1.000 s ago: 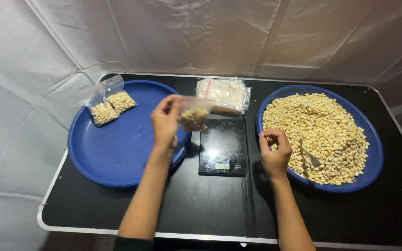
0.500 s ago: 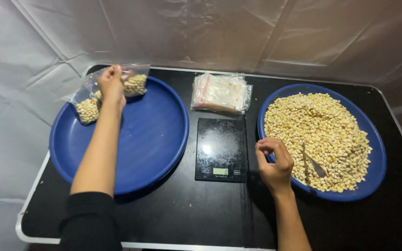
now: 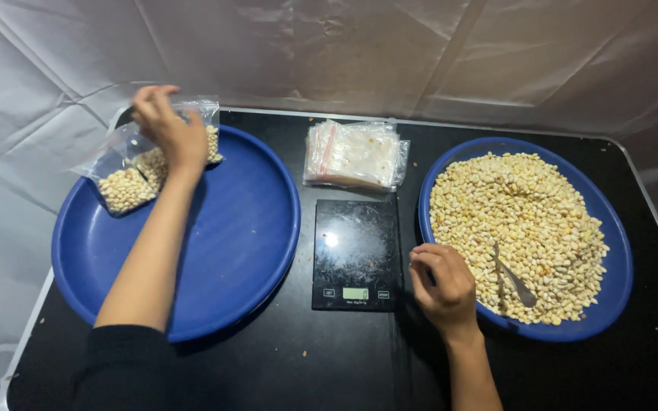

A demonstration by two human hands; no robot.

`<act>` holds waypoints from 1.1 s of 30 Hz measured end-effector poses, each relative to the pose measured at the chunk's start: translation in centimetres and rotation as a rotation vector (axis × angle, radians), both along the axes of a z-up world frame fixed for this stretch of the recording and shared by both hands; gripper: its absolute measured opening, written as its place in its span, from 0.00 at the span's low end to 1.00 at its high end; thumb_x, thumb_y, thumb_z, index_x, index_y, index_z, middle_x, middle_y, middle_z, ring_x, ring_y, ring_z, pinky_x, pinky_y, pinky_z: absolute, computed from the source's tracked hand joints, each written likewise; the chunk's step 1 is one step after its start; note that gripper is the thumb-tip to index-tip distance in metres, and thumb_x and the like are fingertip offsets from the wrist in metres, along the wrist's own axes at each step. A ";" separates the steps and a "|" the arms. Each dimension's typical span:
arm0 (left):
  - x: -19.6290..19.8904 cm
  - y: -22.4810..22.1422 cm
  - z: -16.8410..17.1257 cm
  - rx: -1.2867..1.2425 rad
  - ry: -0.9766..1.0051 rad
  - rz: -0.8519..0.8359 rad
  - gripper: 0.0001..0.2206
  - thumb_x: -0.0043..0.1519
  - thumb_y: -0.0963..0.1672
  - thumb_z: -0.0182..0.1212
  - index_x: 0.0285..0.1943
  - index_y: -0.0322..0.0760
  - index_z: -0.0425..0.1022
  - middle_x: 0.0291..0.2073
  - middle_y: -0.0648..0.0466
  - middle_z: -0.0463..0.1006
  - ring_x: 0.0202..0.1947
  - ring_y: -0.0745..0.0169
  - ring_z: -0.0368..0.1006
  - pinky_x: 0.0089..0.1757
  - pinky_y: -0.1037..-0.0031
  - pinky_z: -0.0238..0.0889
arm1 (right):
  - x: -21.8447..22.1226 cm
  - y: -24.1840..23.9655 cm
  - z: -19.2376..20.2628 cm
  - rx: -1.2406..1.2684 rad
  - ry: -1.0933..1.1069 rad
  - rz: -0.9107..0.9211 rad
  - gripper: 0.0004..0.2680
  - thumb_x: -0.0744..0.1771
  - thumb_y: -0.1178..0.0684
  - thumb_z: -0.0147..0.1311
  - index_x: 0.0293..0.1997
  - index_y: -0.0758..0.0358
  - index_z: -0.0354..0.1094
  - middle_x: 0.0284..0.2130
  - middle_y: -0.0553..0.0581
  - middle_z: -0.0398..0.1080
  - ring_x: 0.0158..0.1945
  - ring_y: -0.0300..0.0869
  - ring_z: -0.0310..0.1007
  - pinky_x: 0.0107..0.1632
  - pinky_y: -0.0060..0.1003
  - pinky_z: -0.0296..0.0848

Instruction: Bagging and weighing seeds from a large bowl into small plastic bags using a spoon and a digital scale.

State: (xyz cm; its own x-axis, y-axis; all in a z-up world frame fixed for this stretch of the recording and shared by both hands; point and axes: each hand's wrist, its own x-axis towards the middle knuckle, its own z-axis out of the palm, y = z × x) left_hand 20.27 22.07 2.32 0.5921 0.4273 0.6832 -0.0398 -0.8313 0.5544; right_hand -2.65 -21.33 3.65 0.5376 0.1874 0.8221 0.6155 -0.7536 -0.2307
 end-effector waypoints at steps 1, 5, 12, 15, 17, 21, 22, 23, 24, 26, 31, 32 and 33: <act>-0.4 -0.5 -0.6 -0.001 0.003 -0.001 0.19 0.58 0.36 0.68 0.52 0.47 0.66 0.56 0.56 0.55 0.55 0.48 0.58 0.49 0.55 0.55 | 0.2 -0.1 -0.4 -0.001 0.003 -0.001 0.07 0.61 0.68 0.65 0.33 0.62 0.74 0.30 0.56 0.77 0.29 0.48 0.76 0.35 0.40 0.77; -1.4 -0.9 -4.0 0.293 0.235 -0.195 0.17 0.58 0.43 0.71 0.52 0.39 0.70 0.56 0.47 0.64 0.56 0.42 0.61 0.53 0.46 0.52 | 0.2 -0.4 -0.5 -0.035 0.008 0.010 0.07 0.61 0.67 0.65 0.35 0.61 0.74 0.30 0.55 0.76 0.30 0.49 0.76 0.36 0.41 0.77; -2.5 -6.1 -2.6 0.392 0.155 -0.327 0.09 0.61 0.43 0.67 0.49 0.43 0.76 0.48 0.51 0.72 0.54 0.49 0.68 0.54 0.52 0.49 | 0.3 -0.9 -1.1 -0.063 -0.011 -0.011 0.08 0.61 0.67 0.65 0.36 0.60 0.73 0.29 0.53 0.75 0.30 0.48 0.77 0.36 0.40 0.77; -2.6 -10.5 -1.7 0.431 0.152 -0.394 0.03 0.63 0.46 0.64 0.41 0.49 0.79 0.40 0.57 0.75 0.49 0.54 0.68 0.51 0.54 0.51 | -0.2 -0.2 0.3 -0.072 -0.011 -0.017 0.08 0.61 0.67 0.65 0.36 0.61 0.72 0.28 0.54 0.75 0.30 0.48 0.77 0.35 0.39 0.77; -2.2 -13.2 -1.6 0.412 0.173 -0.417 0.05 0.62 0.48 0.65 0.42 0.48 0.79 0.38 0.58 0.75 0.47 0.55 0.68 0.50 0.55 0.52 | 0.0 0.0 0.3 -0.060 -0.004 -0.015 0.08 0.61 0.67 0.65 0.35 0.61 0.72 0.28 0.53 0.75 0.28 0.47 0.76 0.34 0.39 0.76; -2.6 -17.4 -1.8 0.326 0.256 -0.430 0.17 0.57 0.52 0.70 0.47 0.39 0.78 0.35 0.53 0.76 0.43 0.52 0.70 0.48 0.51 0.55 | 0.4 -0.2 -1.4 -0.033 0.024 -0.010 0.07 0.61 0.65 0.64 0.34 0.58 0.72 0.28 0.51 0.75 0.27 0.45 0.74 0.33 0.38 0.75; -2.7 -17.9 -2.0 0.325 0.248 -0.434 0.17 0.57 0.52 0.70 0.47 0.39 0.78 0.35 0.53 0.76 0.43 0.52 0.70 0.48 0.51 0.55 | 0.4 -0.2 -1.4 -0.035 0.018 -0.015 0.07 0.61 0.65 0.64 0.34 0.58 0.72 0.28 0.51 0.75 0.27 0.45 0.74 0.33 0.38 0.75; -2.8 -18.4 -2.3 0.303 0.280 -0.407 0.17 0.55 0.51 0.72 0.46 0.38 0.78 0.35 0.52 0.75 0.43 0.50 0.70 0.47 0.50 0.56 | 0.4 -0.2 -1.4 -0.032 0.025 -0.005 0.07 0.61 0.65 0.63 0.33 0.58 0.71 0.28 0.51 0.75 0.26 0.45 0.74 0.32 0.38 0.75; -2.8 -18.7 -2.5 0.282 0.312 -0.380 0.18 0.53 0.50 0.74 0.44 0.37 0.78 0.35 0.52 0.75 0.43 0.49 0.69 0.46 0.48 0.58 | 0.5 -0.1 -1.4 -0.027 0.033 0.006 0.07 0.61 0.65 0.63 0.33 0.58 0.71 0.28 0.51 0.75 0.26 0.45 0.73 0.32 0.38 0.74; -2.6 -19.2 -2.8 0.230 0.318 -0.371 0.17 0.53 0.49 0.73 0.45 0.39 0.77 0.36 0.54 0.74 0.44 0.51 0.69 0.47 0.50 0.57 | 0.5 -0.2 -1.3 -0.031 0.029 0.000 0.07 0.61 0.66 0.63 0.33 0.58 0.71 0.27 0.51 0.75 0.26 0.44 0.73 0.32 0.37 0.74; -2.5 -20.2 -2.9 0.142 0.311 -0.318 0.10 0.56 0.47 0.71 0.39 0.43 0.76 0.35 0.59 0.71 0.44 0.55 0.68 0.48 0.53 0.57 | 0.1 0.4 -0.3 -0.042 0.039 0.004 0.08 0.61 0.67 0.63 0.34 0.58 0.71 0.28 0.50 0.74 0.25 0.43 0.72 0.31 0.36 0.74; -2.9 -20.4 -2.5 0.108 0.306 -0.307 0.09 0.56 0.47 0.71 0.36 0.43 0.76 0.35 0.59 0.70 0.44 0.55 0.67 0.46 0.54 0.57 | 0.0 0.3 -0.5 -0.037 0.055 0.008 0.08 0.60 0.67 0.63 0.33 0.58 0.71 0.28 0.50 0.74 0.25 0.43 0.73 0.31 0.36 0.74; -3.3 -20.7 -2.0 0.075 0.302 -0.296 0.08 0.56 0.47 0.71 0.33 0.43 0.75 0.36 0.59 0.69 0.45 0.54 0.66 0.45 0.55 0.58 | 0.0 0.3 -0.7 -0.031 0.071 0.011 0.09 0.59 0.67 0.64 0.33 0.58 0.71 0.27 0.50 0.74 0.25 0.42 0.73 0.30 0.35 0.74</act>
